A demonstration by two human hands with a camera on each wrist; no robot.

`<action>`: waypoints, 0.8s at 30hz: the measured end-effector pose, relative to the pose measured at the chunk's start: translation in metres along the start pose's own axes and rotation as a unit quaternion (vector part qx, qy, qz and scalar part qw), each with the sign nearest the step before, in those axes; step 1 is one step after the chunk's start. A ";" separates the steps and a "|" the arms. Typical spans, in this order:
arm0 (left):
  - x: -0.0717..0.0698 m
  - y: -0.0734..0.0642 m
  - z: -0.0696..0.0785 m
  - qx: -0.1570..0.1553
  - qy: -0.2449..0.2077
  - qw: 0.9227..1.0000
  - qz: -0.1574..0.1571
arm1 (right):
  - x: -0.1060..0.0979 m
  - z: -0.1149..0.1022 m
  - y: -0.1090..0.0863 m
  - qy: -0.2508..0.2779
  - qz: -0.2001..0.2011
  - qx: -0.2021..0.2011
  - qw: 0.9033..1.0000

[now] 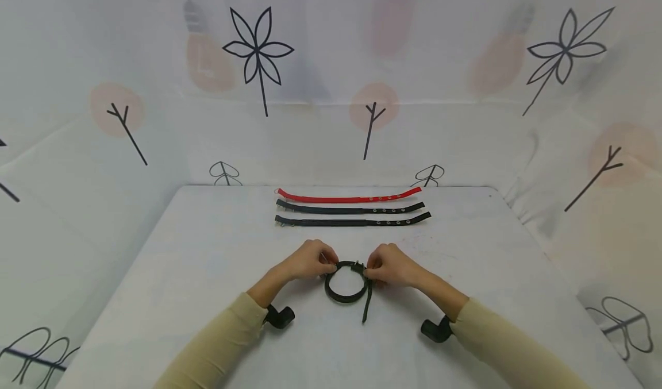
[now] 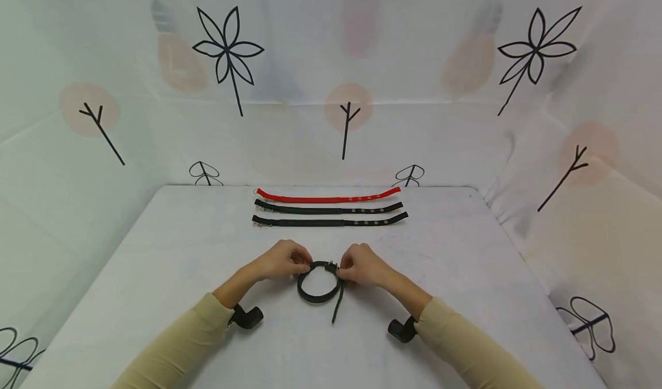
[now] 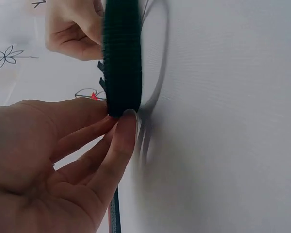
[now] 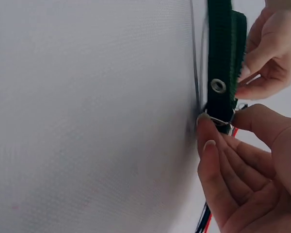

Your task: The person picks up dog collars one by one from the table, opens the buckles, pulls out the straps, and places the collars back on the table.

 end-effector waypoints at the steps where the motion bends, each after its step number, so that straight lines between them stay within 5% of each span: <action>1: -0.001 0.000 0.001 0.003 0.004 1.000 0.004 | -0.002 -0.003 0.000 -0.007 0.004 -0.011 1.000; 9: -0.021 -0.004 0.011 0.018 -0.028 0.998 0.046 | -0.033 -0.032 0.001 -0.070 0.062 -0.072 0.993; 17: -0.021 -0.006 0.008 -0.002 -0.173 0.985 -0.024 | -0.059 -0.060 0.000 -0.148 0.127 -0.148 0.969; 24: -0.023 -0.007 0.013 0.033 -0.184 0.982 -0.026 | -0.067 -0.058 -0.001 -0.160 0.159 -0.153 0.962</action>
Point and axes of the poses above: each hand's wrist, its own y-axis towards the middle knuckle, its own x-axis out of the palm, z = x × y, the point moved 10 cm from there along y, towards the middle knuckle, and after that the axes turned 7 degrees about -x, right-handed, at the moved point
